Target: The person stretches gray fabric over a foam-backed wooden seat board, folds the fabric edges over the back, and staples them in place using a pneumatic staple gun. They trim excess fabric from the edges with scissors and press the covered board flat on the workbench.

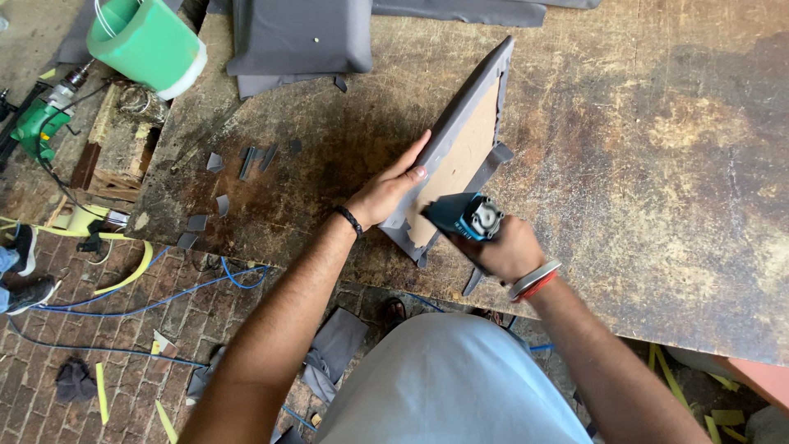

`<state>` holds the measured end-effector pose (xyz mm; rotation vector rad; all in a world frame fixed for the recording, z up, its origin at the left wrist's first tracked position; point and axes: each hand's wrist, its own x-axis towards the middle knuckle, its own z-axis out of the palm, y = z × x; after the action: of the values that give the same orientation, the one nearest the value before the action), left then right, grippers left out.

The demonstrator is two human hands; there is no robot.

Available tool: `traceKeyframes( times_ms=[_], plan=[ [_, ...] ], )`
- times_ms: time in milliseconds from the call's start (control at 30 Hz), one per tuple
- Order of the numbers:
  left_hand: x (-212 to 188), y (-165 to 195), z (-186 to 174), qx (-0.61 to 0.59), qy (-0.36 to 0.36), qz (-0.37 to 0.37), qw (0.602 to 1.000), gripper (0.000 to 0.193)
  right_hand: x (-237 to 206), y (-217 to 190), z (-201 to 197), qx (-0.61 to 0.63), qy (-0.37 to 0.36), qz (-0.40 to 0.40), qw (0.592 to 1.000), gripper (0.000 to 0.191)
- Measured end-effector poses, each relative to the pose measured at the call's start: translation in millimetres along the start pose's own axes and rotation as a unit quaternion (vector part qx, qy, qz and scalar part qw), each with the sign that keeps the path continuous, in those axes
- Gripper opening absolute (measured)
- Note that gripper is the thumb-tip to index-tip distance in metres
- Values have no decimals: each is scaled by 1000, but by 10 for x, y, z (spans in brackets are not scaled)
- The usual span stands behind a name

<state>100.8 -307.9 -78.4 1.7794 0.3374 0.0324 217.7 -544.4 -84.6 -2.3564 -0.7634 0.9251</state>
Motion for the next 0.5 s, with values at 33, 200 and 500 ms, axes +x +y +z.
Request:
traceKeyframes(
  times_ms=[33, 200, 500],
  plan=[
    [-18, 3, -3, -21, 4, -7, 1000, 64, 136, 151, 5, -20, -19, 49, 998, 49],
    [-122, 81, 54, -58, 11, -32, 998, 99, 696, 1079, 46, -173, 107, -32, 978, 57],
    [-133, 148, 375, -107, 36, -6, 994, 114, 651, 619, -473, -144, 255, -241, 925, 73]
  ],
)
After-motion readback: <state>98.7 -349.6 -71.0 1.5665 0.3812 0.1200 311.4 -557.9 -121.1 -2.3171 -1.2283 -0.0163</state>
